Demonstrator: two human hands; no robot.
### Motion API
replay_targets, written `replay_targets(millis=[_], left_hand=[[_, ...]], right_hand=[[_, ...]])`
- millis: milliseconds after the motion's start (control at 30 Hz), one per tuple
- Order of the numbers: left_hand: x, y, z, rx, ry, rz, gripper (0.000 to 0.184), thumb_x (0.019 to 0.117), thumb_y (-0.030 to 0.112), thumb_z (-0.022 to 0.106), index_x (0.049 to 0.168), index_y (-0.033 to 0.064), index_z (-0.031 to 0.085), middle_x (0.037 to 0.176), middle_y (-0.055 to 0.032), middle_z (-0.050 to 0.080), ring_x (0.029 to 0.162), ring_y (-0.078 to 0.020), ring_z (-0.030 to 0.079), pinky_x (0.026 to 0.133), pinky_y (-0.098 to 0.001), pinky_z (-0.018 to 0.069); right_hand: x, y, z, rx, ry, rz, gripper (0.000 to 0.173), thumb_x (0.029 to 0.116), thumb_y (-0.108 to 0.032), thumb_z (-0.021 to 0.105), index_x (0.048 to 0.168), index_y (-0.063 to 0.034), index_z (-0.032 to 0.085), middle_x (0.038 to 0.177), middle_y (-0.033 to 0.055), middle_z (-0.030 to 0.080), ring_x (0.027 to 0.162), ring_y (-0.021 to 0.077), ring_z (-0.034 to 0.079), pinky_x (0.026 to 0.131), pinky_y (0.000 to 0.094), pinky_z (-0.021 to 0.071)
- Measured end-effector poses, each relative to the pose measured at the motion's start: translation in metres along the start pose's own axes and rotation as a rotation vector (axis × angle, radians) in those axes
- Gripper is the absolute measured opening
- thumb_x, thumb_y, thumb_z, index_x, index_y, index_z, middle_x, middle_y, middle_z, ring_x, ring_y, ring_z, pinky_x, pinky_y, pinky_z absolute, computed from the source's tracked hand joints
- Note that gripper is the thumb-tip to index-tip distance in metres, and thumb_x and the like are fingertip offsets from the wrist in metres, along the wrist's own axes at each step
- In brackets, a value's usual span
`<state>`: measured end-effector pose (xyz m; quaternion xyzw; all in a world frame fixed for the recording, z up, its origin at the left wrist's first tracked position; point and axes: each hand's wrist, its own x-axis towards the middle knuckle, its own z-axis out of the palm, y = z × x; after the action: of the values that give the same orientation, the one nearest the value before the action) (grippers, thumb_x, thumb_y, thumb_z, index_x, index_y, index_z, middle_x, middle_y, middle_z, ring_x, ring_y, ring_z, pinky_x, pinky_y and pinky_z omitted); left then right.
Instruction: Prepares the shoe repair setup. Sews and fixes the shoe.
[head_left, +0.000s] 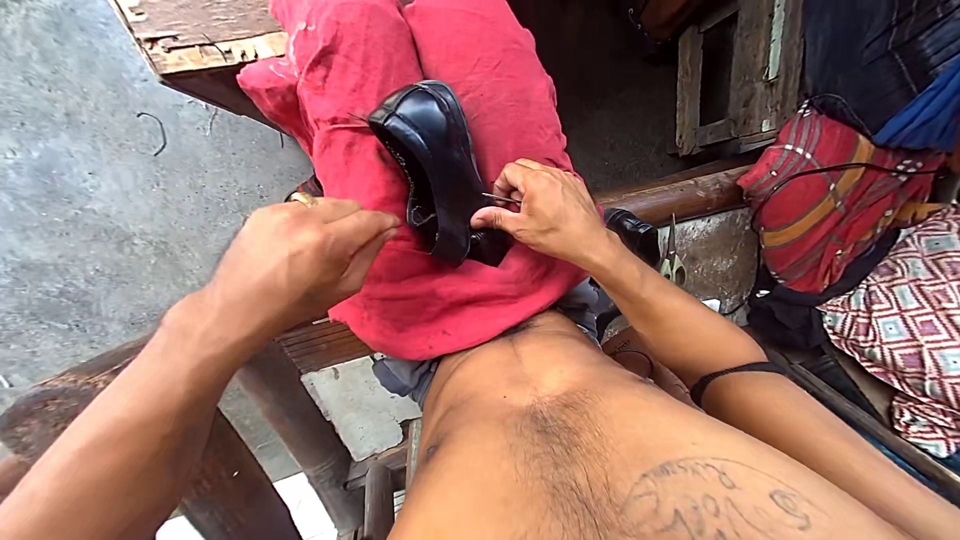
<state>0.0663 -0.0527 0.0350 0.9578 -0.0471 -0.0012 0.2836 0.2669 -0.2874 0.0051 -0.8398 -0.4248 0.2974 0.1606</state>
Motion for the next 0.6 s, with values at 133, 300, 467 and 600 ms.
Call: replay_targets(millis=[133, 300, 467, 600], left_hand=[[0.049, 0.008, 0.002, -0.636, -0.073, -0.277, 0.034, 0.1008, 0.037, 0.060, 0.121, 0.0109, 0.066, 0.110, 0.0034, 0.074, 0.101, -0.0022, 0.070, 0.093, -0.0264, 0.0582], [0.076, 0.024, 0.028, -0.908, -0.379, -0.533, 0.027, 0.0886, 0.021, 0.080, 0.114, 0.0154, 0.072, 0.099, 0.0054, 0.077, 0.093, -0.0025, 0.072, 0.087, -0.0266, 0.0612], [0.068, 0.018, 0.035, -0.913, -0.391, -0.563, 0.019, 0.0938, 0.017, 0.074, 0.112, 0.0139, 0.073, 0.099, 0.0047, 0.077, 0.092, -0.0016, 0.072, 0.085, -0.0236, 0.0608], [0.068, 0.020, 0.036, -0.940, -0.368, -0.621, 0.018, 0.0937, 0.015, 0.074, 0.112, 0.0137, 0.073, 0.099, 0.0051, 0.077, 0.092, -0.0007, 0.072, 0.086, -0.0223, 0.0603]], right_hand=[[-0.015, 0.003, -0.003, 0.195, 0.019, -0.144, 0.042, 0.0890, -0.052, 0.074, 0.091, -0.0104, 0.069, 0.083, 0.0008, 0.061, 0.071, 0.0138, 0.056, 0.066, 0.0390, 0.0476], [-0.033, 0.019, -0.004, 0.563, 0.175, -0.251, 0.025, 0.0944, -0.020, 0.071, 0.108, 0.0007, 0.071, 0.096, 0.0066, 0.066, 0.071, 0.0074, 0.058, 0.063, 0.0250, 0.0516], [-0.029, 0.065, 0.020, 0.910, 0.497, -0.215, 0.021, 0.0954, 0.003, 0.041, 0.109, 0.0025, 0.057, 0.126, 0.0149, 0.061, 0.100, 0.0194, 0.068, 0.082, 0.0357, 0.0599], [-0.044, 0.051, -0.019, 0.723, 0.465, -0.119, 0.044, 0.1083, -0.008, 0.038, 0.149, 0.0076, 0.031, 0.115, 0.0098, 0.068, 0.066, 0.0114, 0.063, 0.053, 0.0291, 0.0557]])
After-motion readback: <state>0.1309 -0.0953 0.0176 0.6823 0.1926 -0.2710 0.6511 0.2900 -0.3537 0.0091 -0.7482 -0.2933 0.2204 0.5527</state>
